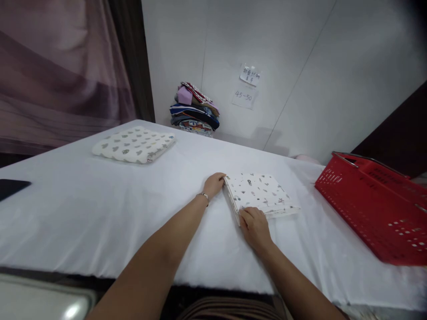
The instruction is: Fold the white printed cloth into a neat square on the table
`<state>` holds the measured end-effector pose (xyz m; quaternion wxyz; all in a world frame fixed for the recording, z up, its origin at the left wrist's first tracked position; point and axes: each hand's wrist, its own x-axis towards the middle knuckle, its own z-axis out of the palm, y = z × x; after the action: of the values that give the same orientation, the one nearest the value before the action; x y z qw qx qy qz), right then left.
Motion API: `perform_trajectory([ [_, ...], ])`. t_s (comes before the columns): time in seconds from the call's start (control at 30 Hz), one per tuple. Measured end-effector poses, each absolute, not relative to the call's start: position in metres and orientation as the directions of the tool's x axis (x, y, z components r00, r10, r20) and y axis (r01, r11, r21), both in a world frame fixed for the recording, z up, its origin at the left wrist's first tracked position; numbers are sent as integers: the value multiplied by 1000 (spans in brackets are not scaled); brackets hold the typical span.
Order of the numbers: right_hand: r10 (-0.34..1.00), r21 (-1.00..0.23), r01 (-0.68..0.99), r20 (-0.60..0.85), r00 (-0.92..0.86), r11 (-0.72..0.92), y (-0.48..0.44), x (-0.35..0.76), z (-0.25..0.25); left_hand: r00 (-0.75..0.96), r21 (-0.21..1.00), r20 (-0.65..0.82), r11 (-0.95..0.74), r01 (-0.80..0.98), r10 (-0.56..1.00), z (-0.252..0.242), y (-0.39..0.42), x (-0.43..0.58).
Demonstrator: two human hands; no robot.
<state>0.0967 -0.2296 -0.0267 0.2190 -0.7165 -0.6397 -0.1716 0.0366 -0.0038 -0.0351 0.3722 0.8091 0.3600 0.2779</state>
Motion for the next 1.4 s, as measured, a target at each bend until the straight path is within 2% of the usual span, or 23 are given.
perform_trajectory([
  [0.13, 841, -121, 989, 524, 132, -80, -231, 96, -24, 560, 822, 138, -410, 395, 817, -28, -12, 24],
  [0.3, 822, -215, 975, 545, 166, -54, -234, 96, -23, 643, 906, -114, -187, 381, 758, -19, -34, 12],
  [0.4, 795, -271, 961, 571, 202, -50, -235, 98, -25, 678, 915, -197, -116, 387, 708, -17, -49, 11],
  [0.6, 767, -240, 971, 620, 166, -16, -234, 99, -28, 675, 926, -340, 109, 361, 654, -14, -68, 15],
  [0.8, 757, -211, 977, 641, 128, 13, -236, 100, -25, 677, 938, -330, 151, 311, 658, -14, -79, 21],
  [1.03, 775, -171, 985, 625, 91, 22, -238, 98, -23, 643, 938, -240, 2, 347, 727, -19, -85, 24],
  [1.23, 776, -210, 977, 623, 99, 45, -238, 97, -23, 642, 932, -357, 208, 298, 679, -15, -91, 25],
  [1.4, 783, -211, 977, 613, 107, 31, -237, 97, -23, 657, 921, -389, 278, 272, 646, -13, -95, 23],
])
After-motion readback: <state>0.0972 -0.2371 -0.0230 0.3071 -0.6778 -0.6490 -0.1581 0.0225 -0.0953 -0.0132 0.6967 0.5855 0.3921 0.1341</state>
